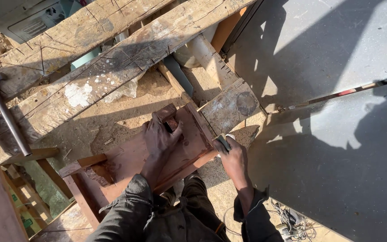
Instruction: Sanding the surfaces and edges of a small wooden furniture piece using sandpaper to achieve a smooth finish.
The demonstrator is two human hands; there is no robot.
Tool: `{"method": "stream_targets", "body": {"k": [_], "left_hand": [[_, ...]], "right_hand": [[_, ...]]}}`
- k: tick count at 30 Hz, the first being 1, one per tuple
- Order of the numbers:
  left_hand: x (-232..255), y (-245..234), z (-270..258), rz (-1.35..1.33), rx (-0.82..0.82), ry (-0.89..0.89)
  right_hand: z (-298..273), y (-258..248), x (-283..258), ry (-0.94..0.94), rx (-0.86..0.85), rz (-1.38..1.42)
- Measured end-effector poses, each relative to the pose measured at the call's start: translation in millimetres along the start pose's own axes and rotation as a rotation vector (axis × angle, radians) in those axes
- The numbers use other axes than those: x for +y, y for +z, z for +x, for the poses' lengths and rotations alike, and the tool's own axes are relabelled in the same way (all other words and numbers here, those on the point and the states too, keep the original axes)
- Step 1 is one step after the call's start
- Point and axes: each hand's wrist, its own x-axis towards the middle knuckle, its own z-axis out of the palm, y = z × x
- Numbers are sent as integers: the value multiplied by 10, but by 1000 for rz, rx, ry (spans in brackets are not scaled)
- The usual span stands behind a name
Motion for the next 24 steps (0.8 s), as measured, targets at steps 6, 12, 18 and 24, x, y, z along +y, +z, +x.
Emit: {"method": "stream_targets", "body": {"k": [6, 12, 18, 24], "left_hand": [[110, -41, -4, 24, 11, 9], [63, -55, 5, -21, -42, -44], [-92, 119, 3, 109, -73, -29], [30, -68, -36, 118, -154, -96]], "right_hand": [[-55, 303, -118, 18, 194, 109], [-244, 541, 789, 268, 202, 16], [-927, 632, -242, 150, 332, 149], [-1008, 560, -455, 58, 304, 296]]}}
